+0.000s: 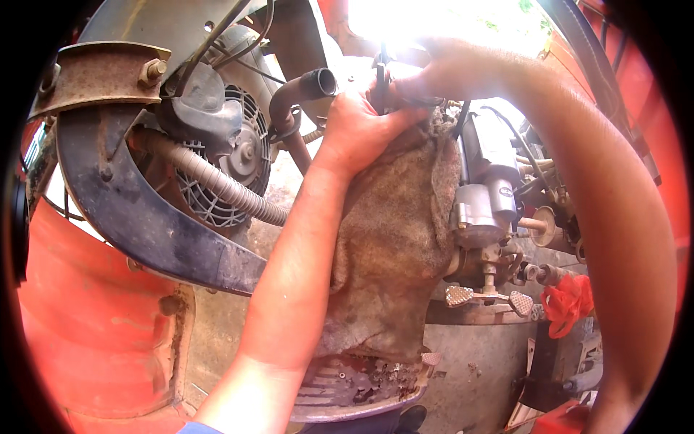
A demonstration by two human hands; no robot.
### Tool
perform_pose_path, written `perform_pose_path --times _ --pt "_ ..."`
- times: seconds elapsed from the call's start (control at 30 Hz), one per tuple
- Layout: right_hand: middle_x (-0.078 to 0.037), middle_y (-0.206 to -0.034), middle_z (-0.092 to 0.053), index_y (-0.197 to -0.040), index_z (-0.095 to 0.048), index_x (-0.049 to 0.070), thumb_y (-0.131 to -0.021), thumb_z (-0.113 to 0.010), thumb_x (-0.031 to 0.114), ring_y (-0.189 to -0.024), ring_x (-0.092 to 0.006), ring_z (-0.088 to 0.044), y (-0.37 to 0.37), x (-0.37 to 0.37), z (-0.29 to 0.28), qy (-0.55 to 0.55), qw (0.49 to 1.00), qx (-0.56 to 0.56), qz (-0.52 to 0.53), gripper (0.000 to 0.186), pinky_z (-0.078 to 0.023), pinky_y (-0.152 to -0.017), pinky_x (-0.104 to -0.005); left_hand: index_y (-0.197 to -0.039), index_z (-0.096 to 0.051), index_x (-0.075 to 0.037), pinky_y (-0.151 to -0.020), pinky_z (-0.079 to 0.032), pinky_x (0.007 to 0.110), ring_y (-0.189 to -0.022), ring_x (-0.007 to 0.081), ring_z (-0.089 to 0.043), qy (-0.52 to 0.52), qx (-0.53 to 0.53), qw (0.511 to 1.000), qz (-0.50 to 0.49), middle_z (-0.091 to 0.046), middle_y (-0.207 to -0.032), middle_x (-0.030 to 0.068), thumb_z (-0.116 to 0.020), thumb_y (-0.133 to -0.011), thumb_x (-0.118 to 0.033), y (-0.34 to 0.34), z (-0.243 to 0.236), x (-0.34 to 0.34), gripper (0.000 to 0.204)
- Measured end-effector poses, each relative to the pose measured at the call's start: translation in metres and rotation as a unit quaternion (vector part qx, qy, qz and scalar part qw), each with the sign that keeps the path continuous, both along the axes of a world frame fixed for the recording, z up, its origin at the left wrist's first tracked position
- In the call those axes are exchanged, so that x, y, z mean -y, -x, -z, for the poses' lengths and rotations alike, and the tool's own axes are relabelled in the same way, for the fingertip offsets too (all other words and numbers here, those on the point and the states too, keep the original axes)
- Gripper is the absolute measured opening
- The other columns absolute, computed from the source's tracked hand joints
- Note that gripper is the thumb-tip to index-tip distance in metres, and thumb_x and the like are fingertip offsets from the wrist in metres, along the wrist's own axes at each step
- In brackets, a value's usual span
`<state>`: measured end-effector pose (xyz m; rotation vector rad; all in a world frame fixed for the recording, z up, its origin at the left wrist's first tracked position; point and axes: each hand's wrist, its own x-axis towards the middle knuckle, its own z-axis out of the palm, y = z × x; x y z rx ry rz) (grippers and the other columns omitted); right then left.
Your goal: The person assembles a motorcycle engine component, first by hand and then using pliers to install a small circular metal ring on a piston.
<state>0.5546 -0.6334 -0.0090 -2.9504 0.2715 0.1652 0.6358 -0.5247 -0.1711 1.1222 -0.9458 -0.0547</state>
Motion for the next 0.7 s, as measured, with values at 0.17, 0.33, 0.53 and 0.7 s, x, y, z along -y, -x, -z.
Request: perform_pose_path --times 0.17,0.33,0.53,0.7 --pt "-0.027 -0.117 -0.070 -0.153 -0.041 -0.007 -0.089 -0.076 0.056 -0.108 -0.0294 -0.070 0.001 -0.004 0.002 0.085 0.995 0.033 0.029 0.096 -0.054 -0.092 -0.0384 -0.110 -0.072 -0.002 -0.083 -0.058 0.032 -0.086 0.0149 -0.073 -0.005 -0.004 1.000 0.013 -0.078 -0.093 0.0070 -0.089 -0.076 -0.020 0.002 -0.003 -0.003 0.042" --pt "-0.031 -0.145 -0.056 -0.153 -0.041 -0.009 -0.088 -0.075 0.060 -0.134 -0.0369 -0.057 -0.007 0.004 -0.008 0.118 0.992 0.002 -0.043 0.101 -0.044 -0.113 -0.0401 -0.112 -0.072 -0.002 -0.083 -0.058 0.031 -0.086 0.0128 -0.073 0.009 -0.033 0.998 0.060 -0.079 -0.094 0.0054 -0.087 -0.077 -0.014 0.002 -0.002 0.001 0.040" --pt "-0.022 -0.140 -0.061 -0.153 -0.043 -0.002 -0.084 -0.078 0.043 -0.128 -0.0314 -0.060 0.005 -0.005 -0.014 0.028 0.993 -0.001 0.116 0.090 -0.047 -0.110 -0.0395 -0.109 -0.072 -0.004 -0.083 -0.057 0.030 -0.085 0.0113 -0.072 0.009 -0.022 0.999 0.049 -0.079 -0.094 0.0042 -0.089 -0.076 -0.014 -0.001 0.000 0.002 0.039" --pt "-0.023 -0.141 -0.060 -0.156 -0.038 -0.003 -0.086 -0.076 0.046 -0.128 -0.0280 -0.060 0.001 -0.002 -0.019 -0.014 0.997 -0.050 0.064 0.094 -0.047 -0.109 -0.0377 -0.106 -0.072 -0.004 -0.082 -0.057 0.030 -0.083 0.0114 -0.071 0.011 -0.028 0.999 0.045 -0.077 -0.091 0.0042 -0.090 -0.075 -0.016 0.002 -0.001 0.003 0.038"
